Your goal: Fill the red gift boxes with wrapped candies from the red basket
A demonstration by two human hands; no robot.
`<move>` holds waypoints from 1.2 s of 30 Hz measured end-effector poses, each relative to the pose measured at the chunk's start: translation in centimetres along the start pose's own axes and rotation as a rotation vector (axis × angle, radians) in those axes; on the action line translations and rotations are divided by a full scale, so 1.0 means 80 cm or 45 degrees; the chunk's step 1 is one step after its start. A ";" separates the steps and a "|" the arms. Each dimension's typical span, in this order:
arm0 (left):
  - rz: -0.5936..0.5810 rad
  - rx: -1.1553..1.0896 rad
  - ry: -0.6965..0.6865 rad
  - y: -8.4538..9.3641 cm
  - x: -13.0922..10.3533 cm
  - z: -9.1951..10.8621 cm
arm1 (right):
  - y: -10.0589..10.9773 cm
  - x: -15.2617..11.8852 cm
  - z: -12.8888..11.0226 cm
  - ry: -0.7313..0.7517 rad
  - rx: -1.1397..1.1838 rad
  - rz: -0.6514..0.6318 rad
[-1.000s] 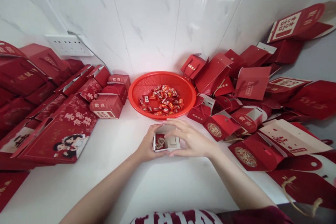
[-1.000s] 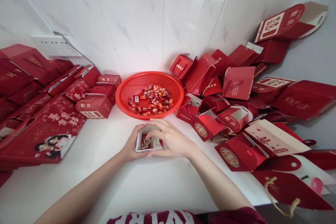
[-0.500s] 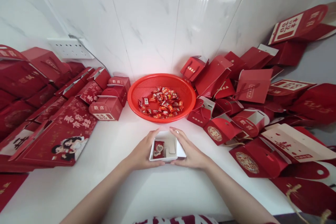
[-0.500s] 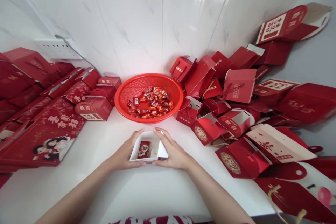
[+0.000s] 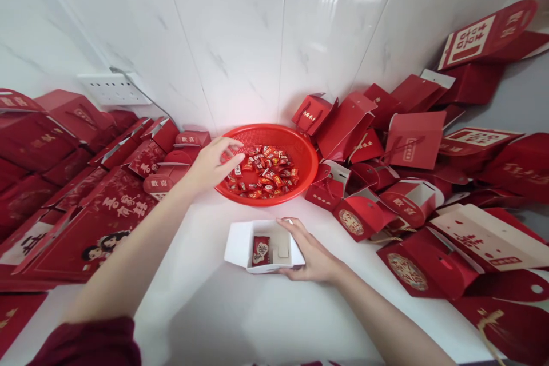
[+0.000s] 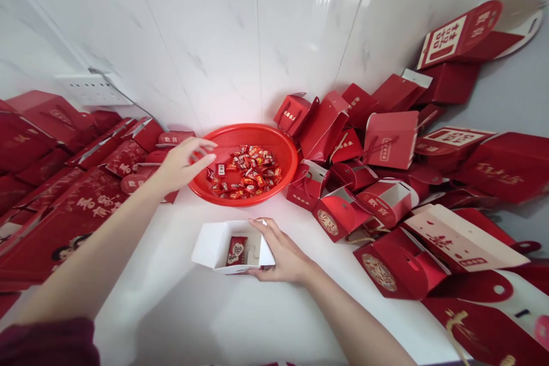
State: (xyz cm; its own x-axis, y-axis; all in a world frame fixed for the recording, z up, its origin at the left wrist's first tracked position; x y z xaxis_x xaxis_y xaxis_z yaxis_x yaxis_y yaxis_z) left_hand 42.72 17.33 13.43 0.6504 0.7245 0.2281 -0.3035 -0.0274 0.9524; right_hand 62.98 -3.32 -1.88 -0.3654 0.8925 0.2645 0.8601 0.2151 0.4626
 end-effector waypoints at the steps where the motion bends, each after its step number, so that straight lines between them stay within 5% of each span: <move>1: -0.303 0.034 0.016 -0.014 0.022 -0.008 | 0.000 0.000 -0.001 0.003 -0.004 -0.003; 4: -0.665 0.071 -0.001 -0.060 0.069 -0.026 | 0.001 -0.001 -0.004 -0.002 -0.022 -0.011; 8: -0.887 0.108 -0.056 -0.110 0.087 -0.039 | 0.002 -0.001 -0.005 -0.018 -0.025 -0.019; 15: -1.059 0.047 -0.220 -0.136 0.086 -0.036 | 0.002 -0.001 -0.002 -0.078 0.001 -0.027; 23: -0.907 -0.141 -0.283 -0.128 0.096 -0.034 | 0.002 0.000 0.001 -0.047 0.012 -0.013; 31: -0.719 -0.391 -0.170 -0.117 0.096 -0.033 | 0.003 -0.001 0.000 -0.023 0.000 -0.006; 36: -0.468 -0.622 -0.078 -0.097 0.085 -0.020 | 0.003 -0.002 -0.001 -0.029 -0.011 -0.007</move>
State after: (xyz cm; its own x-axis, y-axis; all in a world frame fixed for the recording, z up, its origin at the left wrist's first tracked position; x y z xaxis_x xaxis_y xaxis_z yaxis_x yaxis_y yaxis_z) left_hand 48.36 23.60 7.27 0.8074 0.5855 -0.0728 -0.3266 0.5463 0.7713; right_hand 63.23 -3.41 -1.70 -0.3617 0.9001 0.2429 0.8549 0.2163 0.4715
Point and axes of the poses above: each hand's wrist, its own x-axis towards the middle knuckle, its own y-axis out of the back of the hand, z = x × y, the point moved 2 cm from there along x, towards the middle knuckle, and after that the axes turned 10 degrees about x, right-handed, at the moved point
